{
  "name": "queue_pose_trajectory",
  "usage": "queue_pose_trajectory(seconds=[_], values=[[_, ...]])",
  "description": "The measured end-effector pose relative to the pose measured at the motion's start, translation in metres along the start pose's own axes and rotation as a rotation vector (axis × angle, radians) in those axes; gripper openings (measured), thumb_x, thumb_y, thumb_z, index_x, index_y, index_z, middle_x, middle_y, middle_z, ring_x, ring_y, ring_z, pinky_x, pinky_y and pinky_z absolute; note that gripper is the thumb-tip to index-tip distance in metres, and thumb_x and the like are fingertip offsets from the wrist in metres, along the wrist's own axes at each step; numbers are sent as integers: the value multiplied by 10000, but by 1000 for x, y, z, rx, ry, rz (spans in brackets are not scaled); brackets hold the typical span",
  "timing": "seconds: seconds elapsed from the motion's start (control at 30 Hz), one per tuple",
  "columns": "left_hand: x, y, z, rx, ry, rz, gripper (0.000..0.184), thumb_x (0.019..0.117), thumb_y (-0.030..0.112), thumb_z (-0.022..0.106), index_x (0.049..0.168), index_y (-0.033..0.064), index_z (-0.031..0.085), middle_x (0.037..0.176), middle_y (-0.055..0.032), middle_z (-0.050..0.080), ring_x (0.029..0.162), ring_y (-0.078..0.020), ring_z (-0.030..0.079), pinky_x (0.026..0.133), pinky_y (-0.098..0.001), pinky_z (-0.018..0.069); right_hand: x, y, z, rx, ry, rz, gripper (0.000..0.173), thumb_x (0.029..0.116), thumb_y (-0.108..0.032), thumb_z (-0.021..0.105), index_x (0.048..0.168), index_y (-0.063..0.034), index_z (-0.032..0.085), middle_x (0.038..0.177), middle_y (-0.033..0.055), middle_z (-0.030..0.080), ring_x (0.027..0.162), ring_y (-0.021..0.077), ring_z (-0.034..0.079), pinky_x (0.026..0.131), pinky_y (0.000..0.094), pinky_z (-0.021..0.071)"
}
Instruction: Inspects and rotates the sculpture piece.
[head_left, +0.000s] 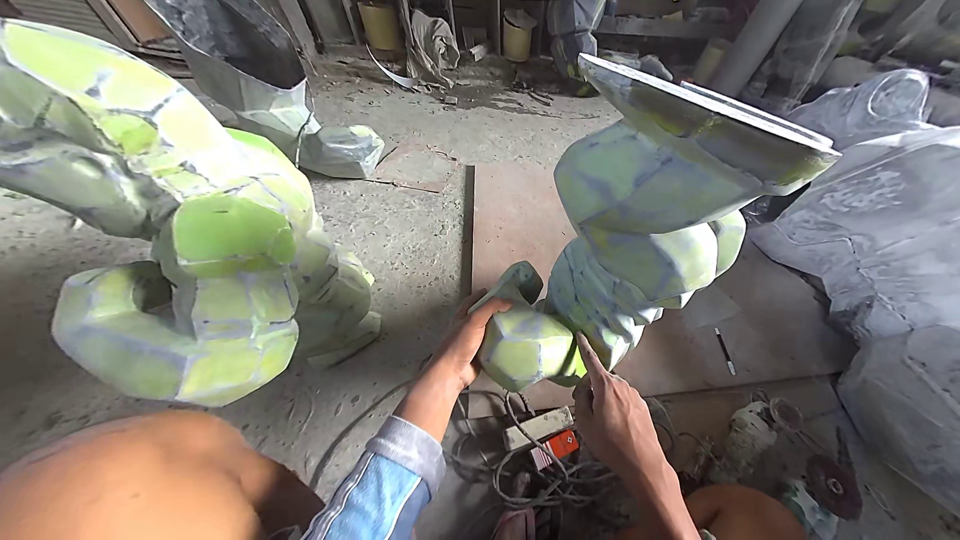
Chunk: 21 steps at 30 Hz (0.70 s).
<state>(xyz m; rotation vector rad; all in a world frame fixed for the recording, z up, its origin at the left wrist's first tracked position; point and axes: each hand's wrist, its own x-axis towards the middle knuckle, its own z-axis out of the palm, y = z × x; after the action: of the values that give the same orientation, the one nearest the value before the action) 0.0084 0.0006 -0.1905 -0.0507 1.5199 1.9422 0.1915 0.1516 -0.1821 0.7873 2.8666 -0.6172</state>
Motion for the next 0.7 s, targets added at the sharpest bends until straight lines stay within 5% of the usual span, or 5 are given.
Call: queue_pose_trajectory(seconds=[0.3, 0.57, 0.7], values=[[2, 8, 2, -6, 15, -17, 634, 887, 398, 710, 1453, 205, 500, 1164, -147, 705, 1024, -304, 702, 834, -512, 592, 2, 14, 12, 106, 47, -6, 728, 941, -256, 486, 1621, -406, 273, 826, -28, 700, 731, 202, 677, 664, 483, 560], [5, 8, -1, -8, 15, -20, 638, 886, 397, 708, 1456, 203, 498, 1167, -145, 705, 1027, -300, 701, 835, -511, 589, 4, 17, 15, 136, 134, -70, 660, 954, -271, 494, 1597, -340, 362, 843, -61, 712, 699, 150, 668, 663, 442, 574], [6, 6, -1, -15, 10, -12, 635, 882, 393, 709, 1452, 202, 504, 1169, -149, 703, 1026, -301, 699, 832, -509, 587, 11, 5, 4, -34, 138, -41, 704, 945, -264, 485, 1607, -425, 309, 841, -5, 706, 738, 216, 680, 655, 477, 551]])
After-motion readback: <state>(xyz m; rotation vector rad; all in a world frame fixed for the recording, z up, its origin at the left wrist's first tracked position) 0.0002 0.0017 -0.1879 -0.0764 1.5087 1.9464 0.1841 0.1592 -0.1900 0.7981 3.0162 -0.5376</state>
